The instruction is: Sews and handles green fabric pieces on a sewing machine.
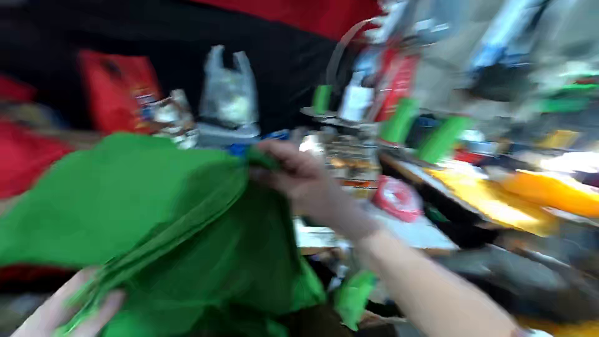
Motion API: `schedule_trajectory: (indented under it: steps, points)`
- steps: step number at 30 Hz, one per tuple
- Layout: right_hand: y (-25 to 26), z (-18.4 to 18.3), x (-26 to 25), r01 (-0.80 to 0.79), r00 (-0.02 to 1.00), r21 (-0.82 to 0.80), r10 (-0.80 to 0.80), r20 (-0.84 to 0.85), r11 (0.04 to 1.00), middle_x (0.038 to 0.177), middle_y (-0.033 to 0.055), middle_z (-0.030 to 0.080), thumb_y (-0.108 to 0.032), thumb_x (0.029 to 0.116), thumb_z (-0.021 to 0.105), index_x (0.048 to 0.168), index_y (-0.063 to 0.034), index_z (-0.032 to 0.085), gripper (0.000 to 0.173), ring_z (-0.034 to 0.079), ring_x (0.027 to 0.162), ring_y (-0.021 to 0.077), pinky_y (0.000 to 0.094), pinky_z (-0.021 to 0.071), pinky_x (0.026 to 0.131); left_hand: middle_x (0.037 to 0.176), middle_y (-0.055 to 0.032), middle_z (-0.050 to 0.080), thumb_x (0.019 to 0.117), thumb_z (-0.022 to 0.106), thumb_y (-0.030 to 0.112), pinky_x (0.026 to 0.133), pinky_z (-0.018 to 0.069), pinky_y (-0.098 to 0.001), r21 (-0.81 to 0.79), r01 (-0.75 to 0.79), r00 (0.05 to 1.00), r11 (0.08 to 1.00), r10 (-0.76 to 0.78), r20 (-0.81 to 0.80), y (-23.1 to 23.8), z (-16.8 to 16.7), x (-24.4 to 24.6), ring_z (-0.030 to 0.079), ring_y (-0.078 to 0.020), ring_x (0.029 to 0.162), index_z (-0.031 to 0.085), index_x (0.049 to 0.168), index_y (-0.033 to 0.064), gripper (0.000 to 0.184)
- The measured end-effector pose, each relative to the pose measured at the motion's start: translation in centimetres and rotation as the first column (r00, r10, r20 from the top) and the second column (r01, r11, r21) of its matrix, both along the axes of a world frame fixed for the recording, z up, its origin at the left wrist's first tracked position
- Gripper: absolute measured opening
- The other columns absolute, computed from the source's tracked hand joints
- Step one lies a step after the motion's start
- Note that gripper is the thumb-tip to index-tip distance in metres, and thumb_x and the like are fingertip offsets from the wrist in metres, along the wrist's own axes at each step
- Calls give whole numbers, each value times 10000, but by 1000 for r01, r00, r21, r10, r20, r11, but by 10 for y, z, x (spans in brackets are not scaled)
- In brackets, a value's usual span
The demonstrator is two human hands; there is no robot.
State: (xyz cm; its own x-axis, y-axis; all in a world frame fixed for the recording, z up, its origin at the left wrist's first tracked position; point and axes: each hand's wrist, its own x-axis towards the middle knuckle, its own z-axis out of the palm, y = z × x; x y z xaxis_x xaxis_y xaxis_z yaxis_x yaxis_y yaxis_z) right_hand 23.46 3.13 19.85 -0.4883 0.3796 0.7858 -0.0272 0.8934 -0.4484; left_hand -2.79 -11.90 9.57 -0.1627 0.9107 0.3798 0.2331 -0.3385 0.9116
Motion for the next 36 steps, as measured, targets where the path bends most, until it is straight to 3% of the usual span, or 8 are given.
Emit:
schedule_trajectory:
  steps: [4,7,12,14,21,25,31,36]
  points:
    - [3,22,-48,-40,958,-323,128,255,946,929,-146,688,-52,1004,551,1087,-146,663,168,650,841,-60,150,574,768,920,-80,737,815,809,63,831,540,-268,-124,-343,880,931,272,-389,-35,25,-38,678,-88,841,726,1028,-56,257]
    - [21,11,-88,-148,946,-373,241,216,916,902,-210,701,-152,1029,556,1077,-270,681,178,656,775,-80,131,581,689,951,91,711,929,701,153,776,559,-154,-15,-266,837,964,223,-500,-81,-15,-126,655,44,851,737,1023,127,104]
    - [42,-31,-218,-214,902,-391,335,273,895,788,-199,640,-176,985,634,900,-251,629,114,594,706,-100,128,534,665,946,-10,724,987,654,123,808,563,-333,-202,-531,770,823,369,-520,-123,-36,-211,672,-75,856,733,1066,84,119]
    - [39,-47,-275,-136,889,-295,248,385,946,798,-61,569,-144,967,669,930,-74,650,82,503,673,-41,172,462,643,975,-129,707,1014,603,87,830,546,-477,-227,-638,712,736,452,-537,-134,-43,-245,668,-203,878,698,1129,7,170]
    - [-23,-73,-385,-457,790,-623,611,42,635,774,-65,662,-40,994,602,1078,-64,618,88,625,550,27,212,566,499,1064,-55,668,1047,541,108,806,510,-194,55,-851,367,522,665,-650,-252,24,-257,598,7,856,645,1216,6,223]
    - [-59,-183,-384,-513,629,-700,773,87,496,1005,104,736,51,930,622,1087,57,685,170,731,795,140,336,646,722,1083,-79,688,909,604,14,904,565,-369,-72,-818,456,571,568,-685,-324,-45,-239,665,-144,979,727,1056,14,192]
    - [-104,-343,-335,-225,437,-812,801,410,539,1135,146,722,-40,948,687,1121,27,729,190,692,1057,215,407,550,975,1079,-171,711,905,660,-42,883,586,-454,-557,-759,642,338,533,-551,-364,-204,-163,703,-262,975,769,1059,6,195]
    - [-118,-331,-328,-203,415,-757,755,508,621,1221,155,697,2,984,617,1124,14,728,179,665,1155,239,402,514,1040,1115,-160,694,922,620,-30,880,571,-320,-624,-726,630,288,643,-436,-366,-236,-152,680,-172,1003,757,1077,-2,208]
